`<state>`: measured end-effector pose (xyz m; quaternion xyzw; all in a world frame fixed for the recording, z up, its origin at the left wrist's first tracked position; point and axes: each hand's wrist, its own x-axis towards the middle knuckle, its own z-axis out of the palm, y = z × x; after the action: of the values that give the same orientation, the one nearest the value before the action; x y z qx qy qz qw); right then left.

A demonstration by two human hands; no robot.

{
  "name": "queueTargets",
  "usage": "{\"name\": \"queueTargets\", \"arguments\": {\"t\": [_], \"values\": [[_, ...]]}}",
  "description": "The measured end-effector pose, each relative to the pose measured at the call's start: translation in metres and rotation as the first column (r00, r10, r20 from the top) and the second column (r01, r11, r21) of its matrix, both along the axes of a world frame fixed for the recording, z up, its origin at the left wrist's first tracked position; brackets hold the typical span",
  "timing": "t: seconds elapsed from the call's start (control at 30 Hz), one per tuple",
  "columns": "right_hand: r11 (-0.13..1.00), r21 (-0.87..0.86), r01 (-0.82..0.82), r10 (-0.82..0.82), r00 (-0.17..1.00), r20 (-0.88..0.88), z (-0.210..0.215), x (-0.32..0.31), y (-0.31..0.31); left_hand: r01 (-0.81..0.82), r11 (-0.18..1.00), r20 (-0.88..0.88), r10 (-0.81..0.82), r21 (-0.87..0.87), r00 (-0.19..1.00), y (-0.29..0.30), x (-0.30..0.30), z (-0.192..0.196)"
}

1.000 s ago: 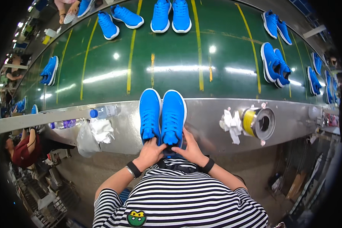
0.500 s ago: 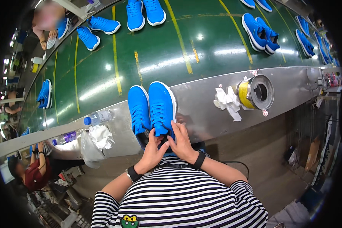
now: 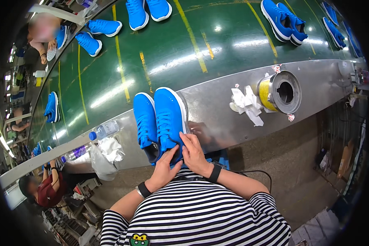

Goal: The person wipes the white soles and blue uppers of blue sneakers with a white cloth on a factory assembly line. They handle multiple pairs, rotate the shoes to access different sides, and place cleaned pairs back on the conveyor belt.

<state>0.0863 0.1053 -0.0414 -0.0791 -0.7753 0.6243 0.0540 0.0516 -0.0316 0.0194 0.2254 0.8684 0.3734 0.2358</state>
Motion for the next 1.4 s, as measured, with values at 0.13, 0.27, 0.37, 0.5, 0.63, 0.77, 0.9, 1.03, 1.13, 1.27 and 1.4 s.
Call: {"name": "queueTargets", "arguments": {"t": [0.13,0.27,0.37,0.5,0.63,0.77,0.9,1.03,1.13,1.27,1.4], "values": [[1.000,-0.026,-0.011,0.011,1.000,0.014,0.000,-0.002,0.005,0.086,0.957,0.127,-0.052,-0.278,0.991,0.018,-0.004,-0.011],[0.993,-0.112,-0.047,0.051,0.998,0.033,-0.004,-0.009,0.044,0.064,0.938,0.161,-0.009,-0.340,0.987,0.025,-0.013,-0.019],[0.924,0.213,0.317,-0.324,0.946,-0.004,-0.009,-0.018,0.103,-0.096,0.984,0.230,0.129,-0.147,0.965,0.021,-0.019,-0.011],[0.739,0.492,0.460,-0.490,0.868,-0.076,-0.022,-0.018,0.167,-0.080,0.996,0.294,0.089,-0.044,0.952,0.017,-0.019,-0.021],[0.618,0.740,0.267,-0.390,0.921,-0.007,-0.033,-0.027,0.180,-0.039,0.995,0.242,0.061,-0.097,0.968,0.003,-0.014,-0.037],[0.719,0.534,0.445,-0.444,0.885,-0.139,-0.020,-0.027,0.181,-0.021,0.987,0.272,0.064,-0.159,0.960,0.009,-0.019,-0.028],[0.896,-0.008,0.444,-0.442,0.888,-0.128,0.022,-0.026,0.180,-0.019,0.997,0.234,0.036,-0.073,0.972,0.002,-0.016,-0.039],[0.734,-0.607,0.304,-0.391,0.921,-0.012,0.039,-0.022,0.186,-0.008,0.998,0.260,0.026,-0.069,0.965,0.003,-0.020,-0.031],[0.688,-0.640,0.342,-0.374,0.923,0.091,0.048,-0.023,0.184,-0.015,0.999,0.280,0.028,-0.051,0.960,0.001,-0.020,-0.035],[0.778,-0.445,0.443,-0.432,0.892,0.133,0.042,-0.014,0.197,-0.009,1.000,0.238,0.014,-0.023,0.971,-0.003,-0.018,-0.042],[0.814,-0.294,0.502,-0.486,0.864,0.131,0.047,-0.005,0.218,-0.123,0.991,0.461,0.085,0.053,0.883,-0.003,-0.020,-0.034]]}}
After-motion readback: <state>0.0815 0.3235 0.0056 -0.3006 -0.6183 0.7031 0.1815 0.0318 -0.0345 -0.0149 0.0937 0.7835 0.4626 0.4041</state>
